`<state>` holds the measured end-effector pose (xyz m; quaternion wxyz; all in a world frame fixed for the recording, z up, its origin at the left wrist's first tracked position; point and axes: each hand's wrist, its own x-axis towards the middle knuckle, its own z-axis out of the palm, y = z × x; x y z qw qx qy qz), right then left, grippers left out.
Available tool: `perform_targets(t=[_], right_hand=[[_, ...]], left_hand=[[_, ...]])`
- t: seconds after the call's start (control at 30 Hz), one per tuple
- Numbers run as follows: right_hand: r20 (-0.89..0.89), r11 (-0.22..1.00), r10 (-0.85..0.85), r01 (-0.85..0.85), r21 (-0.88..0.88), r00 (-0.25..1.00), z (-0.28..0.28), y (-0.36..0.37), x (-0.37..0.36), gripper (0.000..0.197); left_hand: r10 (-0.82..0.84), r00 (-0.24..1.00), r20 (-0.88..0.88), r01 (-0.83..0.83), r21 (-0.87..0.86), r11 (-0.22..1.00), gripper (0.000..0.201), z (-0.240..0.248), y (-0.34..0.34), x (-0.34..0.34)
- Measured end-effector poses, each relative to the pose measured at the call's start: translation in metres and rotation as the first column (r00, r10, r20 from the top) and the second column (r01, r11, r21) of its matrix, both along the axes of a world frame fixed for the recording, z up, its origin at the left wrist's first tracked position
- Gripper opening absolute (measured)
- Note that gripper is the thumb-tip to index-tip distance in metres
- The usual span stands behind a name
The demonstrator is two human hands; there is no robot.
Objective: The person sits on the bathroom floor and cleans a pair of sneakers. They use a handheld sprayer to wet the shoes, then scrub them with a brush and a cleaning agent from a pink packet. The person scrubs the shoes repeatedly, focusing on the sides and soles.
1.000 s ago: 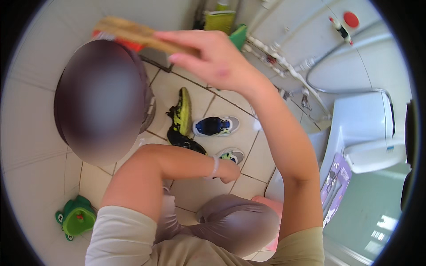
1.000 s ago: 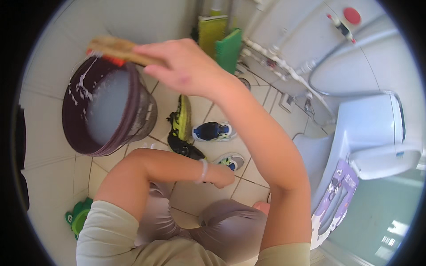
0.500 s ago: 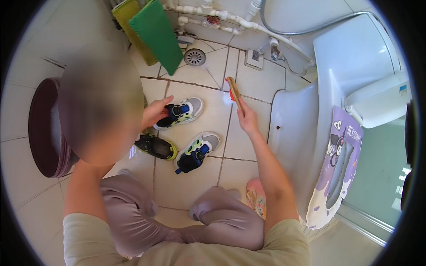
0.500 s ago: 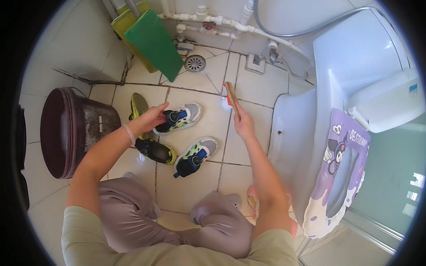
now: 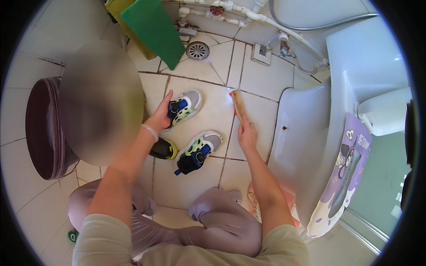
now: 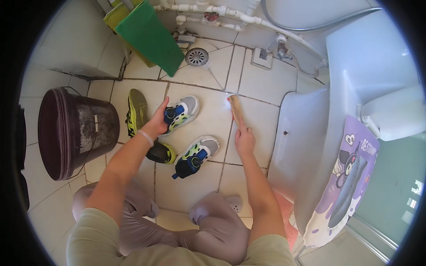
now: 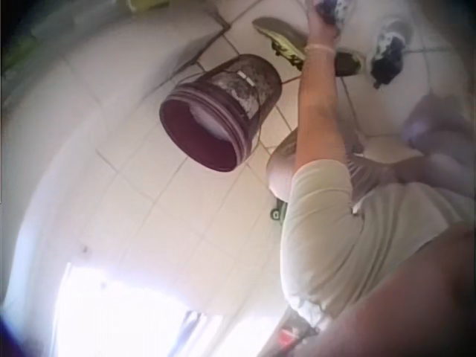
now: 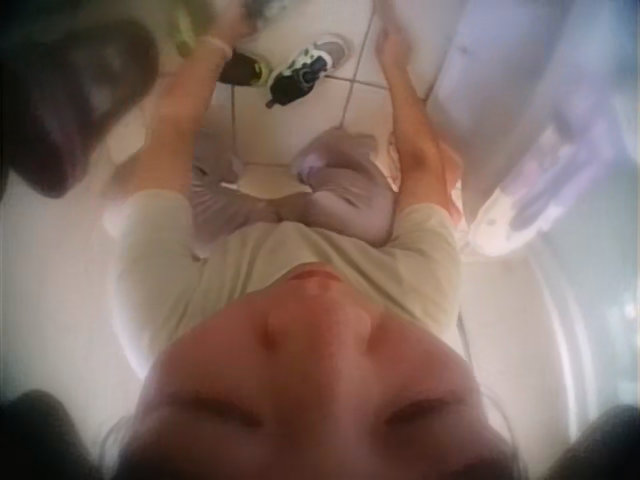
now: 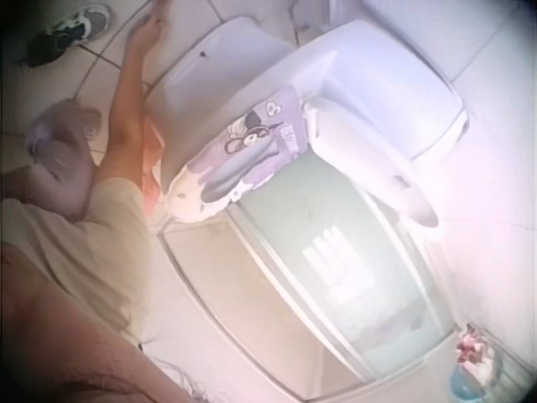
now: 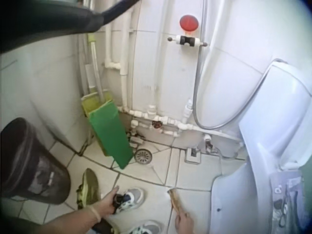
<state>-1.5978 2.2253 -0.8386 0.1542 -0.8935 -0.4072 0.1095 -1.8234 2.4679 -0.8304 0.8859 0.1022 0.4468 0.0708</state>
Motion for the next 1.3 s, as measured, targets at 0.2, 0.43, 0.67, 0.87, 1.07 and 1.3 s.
perform_targets(t=[0.2, 0.43, 0.67, 0.87, 1.07, 1.3], right_hand=[[-0.155, 0.947, 0.178, -0.126, 0.297, 0.972, 0.038, 0.047, -0.035, 0.047], [-0.376, 0.933, 0.353, -0.35, 0.08, 0.857, 0.052, 0.089, -0.131, 0.052], [-0.17, 0.949, 0.311, -0.316, -0.004, 0.935, 0.033, 0.125, -0.097, 0.056], [-0.181, 0.936, 0.335, -0.348, -0.049, 0.925, 0.04, 0.124, -0.093, 0.06], [-0.349, 0.94, 0.315, -0.341, -0.013, 0.883, 0.046, 0.095, -0.128, 0.061], [-0.242, 0.982, 0.142, -0.106, 0.157, 0.96, 0.019, 0.146, -0.099, 0.063]], left_hand=[[0.4, 0.913, 0.074, -0.392, -0.103, 0.914, 0.077, -0.014, -0.012, 0.01], [0.535, 0.835, 0.128, -0.501, -0.224, 0.836, 0.051, -0.016, -0.013, 0.014], [0.676, 0.717, 0.169, -0.642, -0.218, 0.735, 0.034, -0.043, -0.038, 0.045], [0.671, 0.723, 0.165, -0.644, -0.19, 0.741, 0.044, -0.044, -0.02, 0.033], [0.679, 0.723, 0.13, -0.635, -0.262, 0.727, 0.035, 0.0, -0.01, 0.029], [0.736, 0.663, 0.137, -0.699, -0.241, 0.673, 0.034, -0.018, -0.036, 0.052]])
